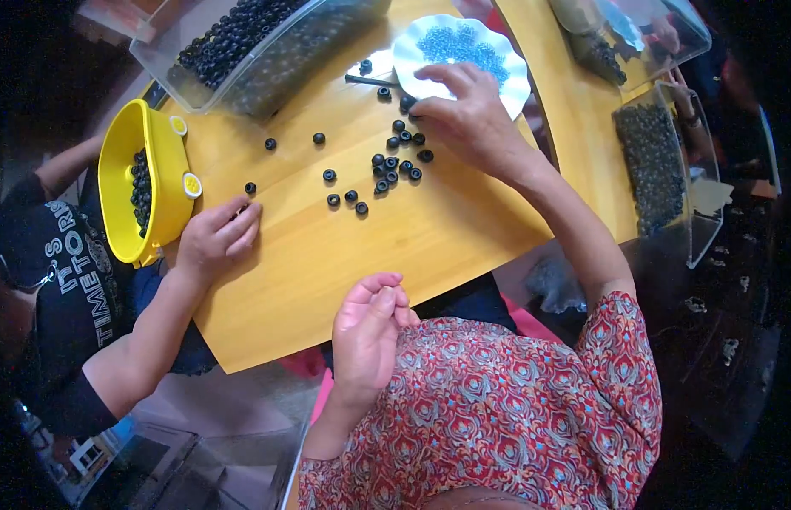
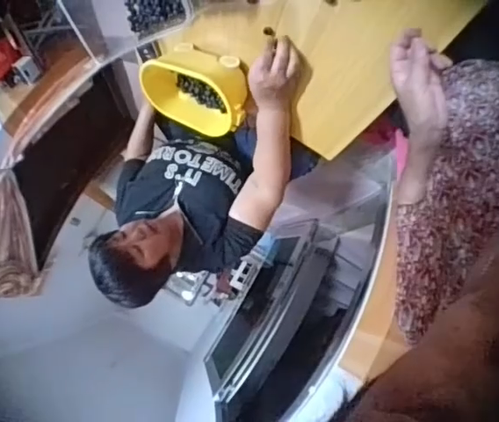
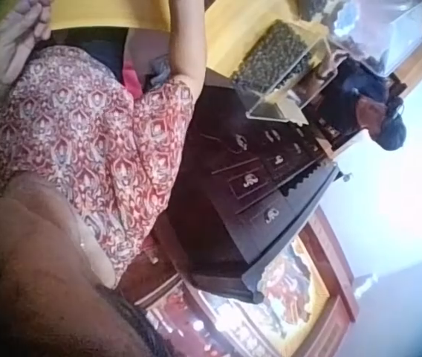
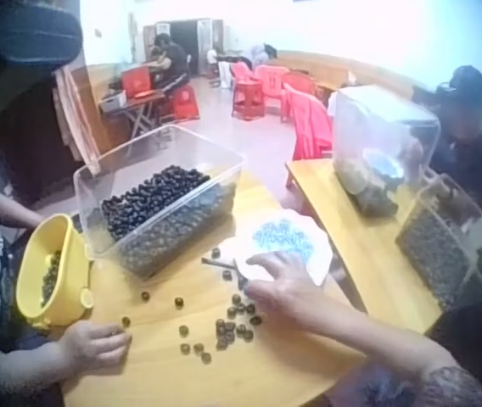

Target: Manually inserting small blue components into black circular grommets on a wooden table.

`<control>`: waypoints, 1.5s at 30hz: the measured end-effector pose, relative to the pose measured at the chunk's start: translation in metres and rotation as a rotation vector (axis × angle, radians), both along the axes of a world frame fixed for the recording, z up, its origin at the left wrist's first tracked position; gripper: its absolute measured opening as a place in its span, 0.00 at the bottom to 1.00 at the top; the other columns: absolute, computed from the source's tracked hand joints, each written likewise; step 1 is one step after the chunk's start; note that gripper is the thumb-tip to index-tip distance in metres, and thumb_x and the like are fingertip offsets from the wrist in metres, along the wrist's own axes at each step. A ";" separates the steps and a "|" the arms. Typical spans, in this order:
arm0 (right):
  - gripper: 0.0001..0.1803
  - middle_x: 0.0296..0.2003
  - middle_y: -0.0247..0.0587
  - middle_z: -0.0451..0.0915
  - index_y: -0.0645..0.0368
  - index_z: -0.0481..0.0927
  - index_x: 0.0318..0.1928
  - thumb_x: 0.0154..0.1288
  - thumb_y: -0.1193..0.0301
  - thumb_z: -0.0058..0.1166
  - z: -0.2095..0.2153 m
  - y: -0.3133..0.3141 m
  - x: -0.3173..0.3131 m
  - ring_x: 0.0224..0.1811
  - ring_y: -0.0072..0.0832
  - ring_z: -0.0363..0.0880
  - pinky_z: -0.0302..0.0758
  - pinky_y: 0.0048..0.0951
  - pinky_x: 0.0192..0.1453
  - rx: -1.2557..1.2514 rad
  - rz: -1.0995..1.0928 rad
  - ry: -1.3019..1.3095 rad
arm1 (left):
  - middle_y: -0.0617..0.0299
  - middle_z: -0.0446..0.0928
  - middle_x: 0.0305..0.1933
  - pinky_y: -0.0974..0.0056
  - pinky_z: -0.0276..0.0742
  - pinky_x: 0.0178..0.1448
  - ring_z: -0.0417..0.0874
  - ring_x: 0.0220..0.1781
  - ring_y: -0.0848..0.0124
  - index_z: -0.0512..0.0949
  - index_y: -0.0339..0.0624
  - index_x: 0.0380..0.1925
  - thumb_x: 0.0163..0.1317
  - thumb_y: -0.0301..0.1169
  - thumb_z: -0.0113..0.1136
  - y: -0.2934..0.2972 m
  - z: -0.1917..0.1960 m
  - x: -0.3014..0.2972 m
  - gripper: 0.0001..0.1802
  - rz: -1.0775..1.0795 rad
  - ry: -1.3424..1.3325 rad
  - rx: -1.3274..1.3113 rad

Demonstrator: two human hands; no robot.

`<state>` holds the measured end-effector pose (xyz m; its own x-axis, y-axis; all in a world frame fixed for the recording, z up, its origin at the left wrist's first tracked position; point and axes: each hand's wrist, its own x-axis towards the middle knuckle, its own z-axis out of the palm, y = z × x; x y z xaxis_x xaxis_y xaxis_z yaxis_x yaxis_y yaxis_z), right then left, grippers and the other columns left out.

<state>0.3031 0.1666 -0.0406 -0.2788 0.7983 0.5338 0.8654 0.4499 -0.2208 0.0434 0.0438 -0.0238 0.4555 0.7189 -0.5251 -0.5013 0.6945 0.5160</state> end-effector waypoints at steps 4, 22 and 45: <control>0.10 0.58 0.41 0.69 0.47 0.82 0.36 0.50 0.74 0.59 -0.001 0.013 -0.011 0.60 0.42 0.64 0.62 0.43 0.55 -0.108 -0.004 -0.168 | 0.61 0.73 0.33 0.64 0.75 0.42 0.73 0.30 0.74 0.71 0.33 0.47 0.67 0.28 0.50 -0.002 0.001 0.001 0.12 0.004 0.014 0.003; 0.13 0.44 0.42 0.80 0.62 0.82 0.42 0.55 0.73 0.63 0.032 -0.048 -0.042 0.50 0.31 0.76 0.70 0.30 0.56 -0.595 0.463 0.944 | 0.60 0.75 0.36 0.66 0.76 0.46 0.74 0.34 0.76 0.73 0.32 0.45 0.66 0.28 0.52 0.007 0.014 0.010 0.11 0.123 0.354 0.324; 0.16 0.43 0.44 0.79 0.63 0.82 0.43 0.50 0.79 0.62 0.041 -0.109 -0.060 0.48 0.36 0.76 0.73 0.33 0.52 -0.226 0.457 0.602 | 0.57 0.79 0.41 0.65 0.76 0.48 0.81 0.39 0.70 0.74 0.33 0.46 0.64 0.29 0.56 -0.002 0.024 0.017 0.13 0.094 0.043 0.267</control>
<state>0.2427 0.0581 0.0002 -0.3201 0.7814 0.5357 0.3080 0.6206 -0.7211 0.0603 0.0415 0.0002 0.3619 0.8723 -0.3288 -0.5303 0.4827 0.6970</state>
